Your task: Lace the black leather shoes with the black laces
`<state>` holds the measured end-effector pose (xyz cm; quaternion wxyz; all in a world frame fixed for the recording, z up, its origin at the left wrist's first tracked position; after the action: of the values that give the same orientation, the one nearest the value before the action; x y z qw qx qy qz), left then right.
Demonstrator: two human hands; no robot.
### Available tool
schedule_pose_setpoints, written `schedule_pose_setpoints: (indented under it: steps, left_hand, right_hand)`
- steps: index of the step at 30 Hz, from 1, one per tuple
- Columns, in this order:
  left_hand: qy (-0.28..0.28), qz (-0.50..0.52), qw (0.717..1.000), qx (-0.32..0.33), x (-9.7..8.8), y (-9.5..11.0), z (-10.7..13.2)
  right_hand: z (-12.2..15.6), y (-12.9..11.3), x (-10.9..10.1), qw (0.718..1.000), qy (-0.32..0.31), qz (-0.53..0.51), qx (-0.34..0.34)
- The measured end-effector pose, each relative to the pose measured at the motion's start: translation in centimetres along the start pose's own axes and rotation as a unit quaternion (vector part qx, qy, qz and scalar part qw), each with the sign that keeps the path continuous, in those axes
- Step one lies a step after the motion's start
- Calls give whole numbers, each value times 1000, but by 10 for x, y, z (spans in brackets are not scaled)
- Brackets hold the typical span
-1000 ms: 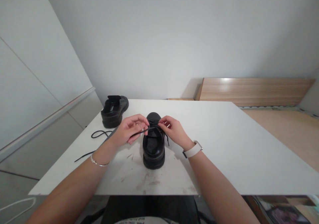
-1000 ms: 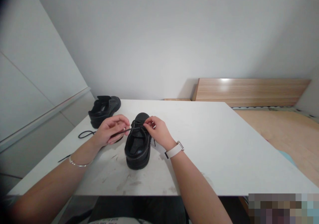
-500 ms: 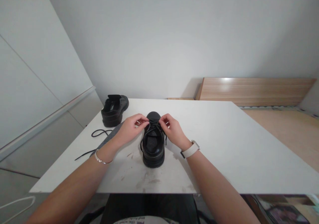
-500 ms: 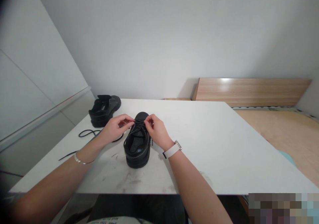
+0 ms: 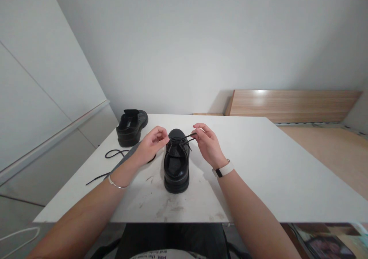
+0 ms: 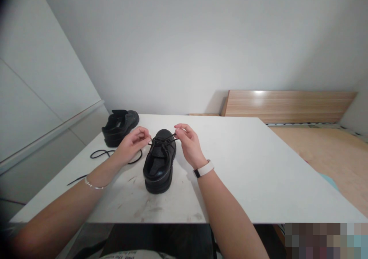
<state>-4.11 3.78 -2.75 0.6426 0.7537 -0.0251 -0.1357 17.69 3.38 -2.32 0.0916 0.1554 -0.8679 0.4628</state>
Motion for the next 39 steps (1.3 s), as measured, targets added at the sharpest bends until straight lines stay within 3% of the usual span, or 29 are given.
schedule_pose_setpoints:
  steps: [5, 8, 11, 14, 16, 19, 22, 27, 34, 39]
  left_hand:
    - [16, 204, 979, -17, -5, 8, -3]
    - [13, 232, 973, -5, -9, 15, 1]
    - [-48, 232, 971, 7, -12, 18, 9]
    - [-119, 188, 975, 20, -12, 17, 15]
    - [-129, 125, 983, 43, -11, 16, 17]
    - [-48, -6, 997, 58, -8, 10, 12]
    - [59, -122, 990, 48, -6, 3, 4]
    - [60, -226, 972, 12, -5, -10, -6]
    - [75, -220, 972, -28, -9, -19, -9]
    - [81, -228, 970, -13, -5, -16, -8]
  right_hand:
    - [-4, -9, -5, 997, 45, -59, -22]
    - [-2, -14, -6, 997, 18, -66, -22]
    - [1, -15, -4, 998, -33, -56, -7]
    - [3, -12, -1, 997, -78, 13, -19]
    - [4, -6, 0, 991, -92, 92, -41]
    - [4, 7, -1, 966, -100, 228, -65]
    - [4, 20, -5, 940, -118, 316, -59]
    - [5, 30, -9, 931, -143, 334, -38]
    - [9, 32, -4, 926, -137, 346, -58]
    - [12, 34, 3, 928, -121, 342, -86]
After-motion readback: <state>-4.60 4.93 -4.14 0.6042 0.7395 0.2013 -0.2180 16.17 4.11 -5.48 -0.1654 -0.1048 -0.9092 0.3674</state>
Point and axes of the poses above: each hand's wrist, its own z-axis away from the middle knuckle, its own x-axis out of the palm, y = z × x, the point moved 2 cm from there along -z, towards the middle knuckle, and after that the axes turned 15 degrees about -x, right-handed, at the moved point
